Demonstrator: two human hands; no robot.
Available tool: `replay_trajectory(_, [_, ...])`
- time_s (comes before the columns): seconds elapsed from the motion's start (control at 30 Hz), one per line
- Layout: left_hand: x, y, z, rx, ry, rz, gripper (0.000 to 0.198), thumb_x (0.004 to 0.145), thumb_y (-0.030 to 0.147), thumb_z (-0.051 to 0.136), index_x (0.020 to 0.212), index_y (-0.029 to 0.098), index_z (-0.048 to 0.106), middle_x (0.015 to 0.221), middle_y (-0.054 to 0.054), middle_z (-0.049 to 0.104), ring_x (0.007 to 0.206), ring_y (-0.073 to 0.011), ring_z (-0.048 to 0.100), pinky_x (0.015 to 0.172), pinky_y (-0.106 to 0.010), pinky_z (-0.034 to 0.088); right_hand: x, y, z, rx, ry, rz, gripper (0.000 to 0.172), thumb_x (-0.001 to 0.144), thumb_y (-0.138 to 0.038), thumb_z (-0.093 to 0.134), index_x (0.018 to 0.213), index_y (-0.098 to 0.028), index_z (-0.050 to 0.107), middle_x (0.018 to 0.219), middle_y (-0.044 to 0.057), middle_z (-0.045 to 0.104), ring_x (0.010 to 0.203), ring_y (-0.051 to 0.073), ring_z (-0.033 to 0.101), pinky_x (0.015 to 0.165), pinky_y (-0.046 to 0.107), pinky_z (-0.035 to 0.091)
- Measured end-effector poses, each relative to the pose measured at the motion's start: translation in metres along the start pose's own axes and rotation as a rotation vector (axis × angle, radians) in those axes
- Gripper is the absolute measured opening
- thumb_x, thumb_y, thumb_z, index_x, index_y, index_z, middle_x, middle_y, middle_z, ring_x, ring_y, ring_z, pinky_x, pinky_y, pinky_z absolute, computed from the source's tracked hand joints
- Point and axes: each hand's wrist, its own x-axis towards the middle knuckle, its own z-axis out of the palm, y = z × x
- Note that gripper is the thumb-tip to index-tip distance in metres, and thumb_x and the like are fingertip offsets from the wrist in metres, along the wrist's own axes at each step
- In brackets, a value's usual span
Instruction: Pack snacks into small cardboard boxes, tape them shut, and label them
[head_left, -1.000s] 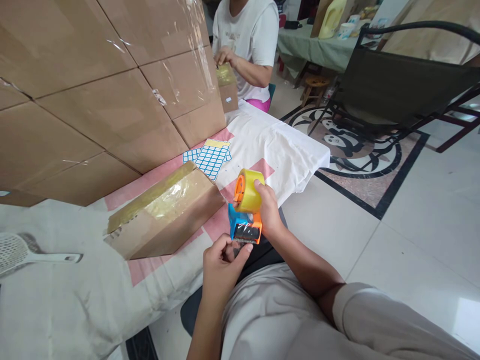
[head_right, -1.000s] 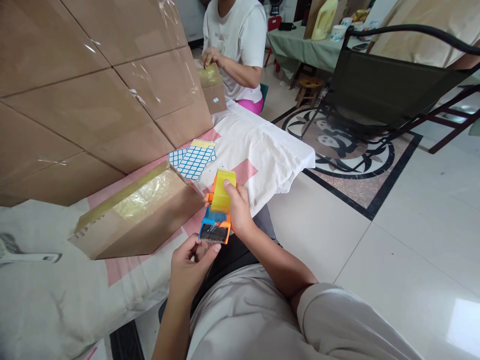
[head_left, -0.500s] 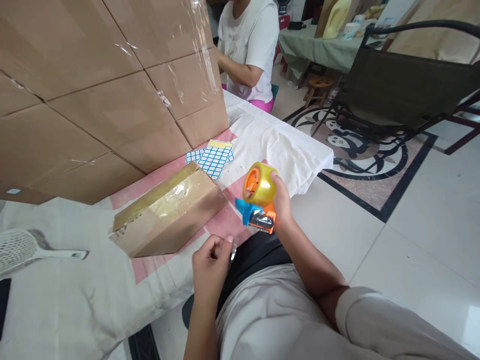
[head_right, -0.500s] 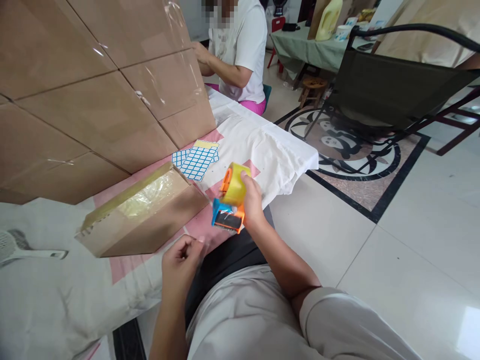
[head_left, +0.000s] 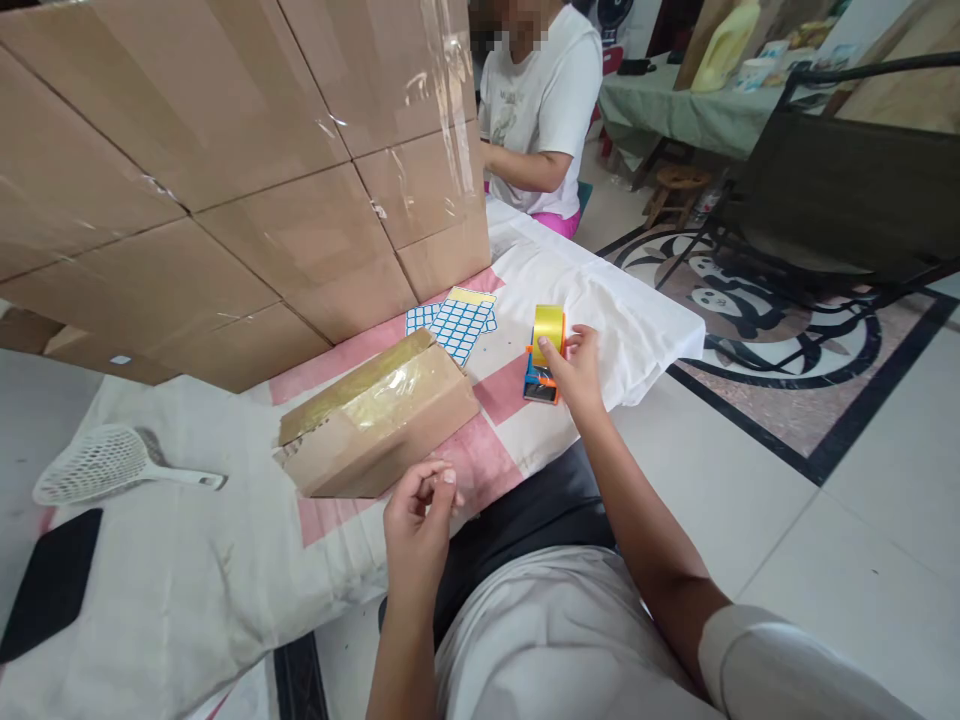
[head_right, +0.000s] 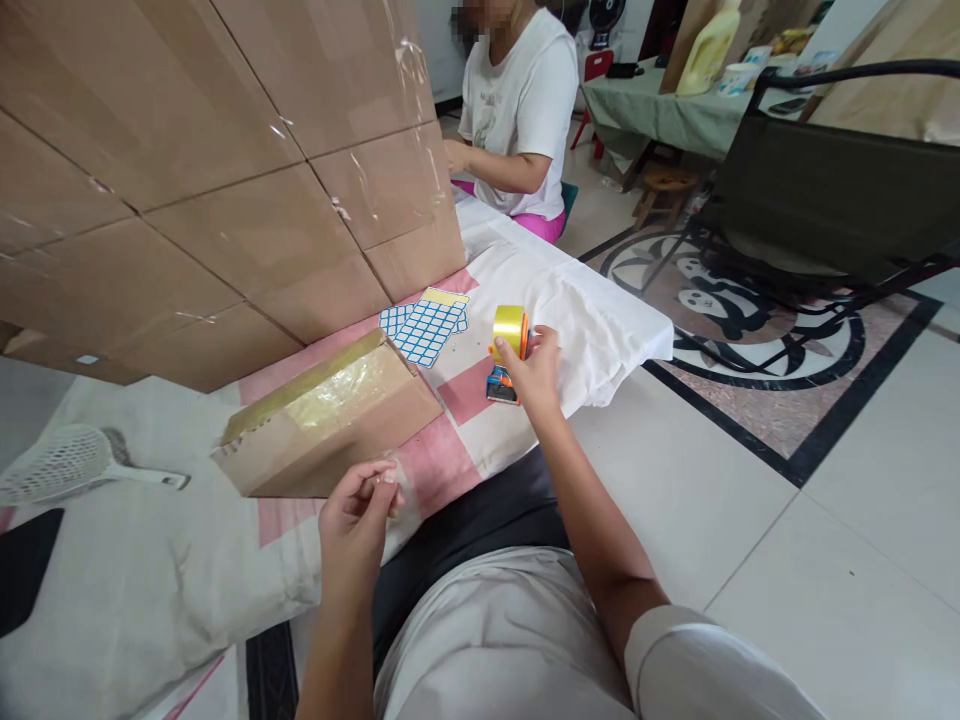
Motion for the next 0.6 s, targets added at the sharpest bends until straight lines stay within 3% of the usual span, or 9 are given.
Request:
replay_trajectory(0.07, [-0.001, 0.001, 0.001, 0.026, -0.041, 0.003, 0.023, 0.091, 0.041, 0.065, 0.095, 0.018, 0.067, 0.065, 0.003, 0.061, 0.059, -0.0109, 0.057, 0.059, -0.021, 0.045, -0.029, -0.022, -0.017, -0.114, 0.157, -0.173, 0.057, 0.077, -0.051, 0.072, 0.120, -0.021, 0.049, 0.110, 0.010, 0.057, 0.108, 0.029, 0.056, 0.094, 0.046, 0.048])
replay_trajectory(0.1, [-0.002, 0.002, 0.002, 0.041, -0.056, 0.009, 0.023, 0.091, 0.041, 0.065, 0.095, 0.018, 0.066, 0.065, 0.003, 0.061, 0.059, -0.0111, 0.057, 0.059, -0.022, 0.045, -0.044, -0.035, -0.023, -0.084, 0.096, -0.301, 0.049, 0.080, -0.045, 0.071, 0.117, -0.022, 0.051, 0.107, 0.009, 0.057, 0.104, 0.027, 0.056, 0.093, 0.046, 0.048])
replay_trajectory(0.2, [-0.007, 0.006, 0.004, 0.088, -0.098, 0.057, 0.022, 0.093, 0.040, 0.062, 0.097, 0.019, 0.066, 0.068, 0.002, 0.063, 0.062, -0.0123, 0.058, 0.062, -0.023, 0.047, -0.088, -0.071, -0.034, 0.046, -0.421, -0.609, 0.028, 0.082, -0.032, 0.072, 0.106, -0.025, 0.061, 0.097, 0.006, 0.059, 0.093, 0.024, 0.055, 0.084, 0.042, 0.049])
replay_trajectory(0.23, [-0.008, 0.007, 0.004, 0.113, -0.107, 0.087, 0.021, 0.093, 0.039, 0.062, 0.098, 0.020, 0.066, 0.070, 0.001, 0.065, 0.065, -0.0128, 0.060, 0.065, -0.024, 0.048, -0.100, -0.080, -0.034, 0.053, -0.533, -0.644, 0.020, 0.083, -0.029, 0.072, 0.101, -0.025, 0.064, 0.094, 0.005, 0.059, 0.092, 0.024, 0.054, 0.083, 0.041, 0.049])
replay_trajectory(0.3, [-0.010, 0.009, 0.001, 0.156, -0.112, 0.142, 0.020, 0.093, 0.039, 0.062, 0.099, 0.020, 0.066, 0.079, -0.001, 0.068, 0.072, -0.0141, 0.062, 0.071, -0.025, 0.049, -0.117, -0.093, -0.034, 0.026, -0.590, -0.676, 0.005, 0.087, -0.022, 0.068, 0.091, -0.025, 0.067, 0.089, 0.006, 0.058, 0.092, 0.023, 0.052, 0.081, 0.040, 0.048])
replay_trajectory(0.37, [-0.009, 0.009, -0.006, 0.146, -0.135, 0.130, 0.023, 0.091, 0.039, 0.064, 0.104, 0.020, 0.065, 0.084, -0.002, 0.070, 0.077, -0.0158, 0.064, 0.073, -0.027, 0.051, -0.128, -0.101, -0.038, 0.017, -0.572, -0.753, 0.010, 0.091, -0.017, 0.062, 0.088, -0.025, 0.068, 0.086, 0.005, 0.060, 0.090, 0.023, 0.052, 0.080, 0.042, 0.047])
replay_trajectory(0.47, [-0.004, 0.003, -0.022, 0.141, -0.205, -0.001, 0.044, 0.087, 0.040, 0.067, 0.125, 0.020, 0.058, 0.080, 0.000, 0.070, 0.074, -0.0174, 0.066, 0.069, -0.028, 0.051, -0.132, -0.111, -0.054, 0.133, -0.537, -0.839, 0.017, 0.089, -0.014, 0.062, 0.096, -0.028, 0.069, 0.082, 0.004, 0.060, 0.085, 0.023, 0.053, 0.077, 0.043, 0.047])
replay_trajectory(0.53, [-0.001, -0.002, -0.033, 0.184, -0.141, -0.024, 0.045, 0.085, 0.039, 0.068, 0.124, 0.018, 0.060, 0.073, 0.001, 0.067, 0.068, -0.0169, 0.064, 0.064, -0.027, 0.049, -0.125, -0.123, -0.067, 0.242, -0.530, -0.774, 0.018, 0.089, -0.015, 0.064, 0.098, -0.030, 0.069, 0.080, 0.004, 0.058, 0.084, 0.023, 0.053, 0.076, 0.043, 0.047])
replay_trajectory(0.6, [0.000, -0.002, -0.040, 0.178, 0.074, 0.065, 0.031, 0.086, 0.039, 0.066, 0.107, 0.018, 0.067, 0.067, 0.002, 0.063, 0.063, -0.0151, 0.059, 0.062, -0.026, 0.046, -0.109, -0.140, -0.075, 0.316, -0.593, -0.683, 0.013, 0.090, -0.018, 0.066, 0.093, -0.030, 0.071, 0.081, 0.004, 0.059, 0.084, 0.023, 0.054, 0.078, 0.043, 0.047])
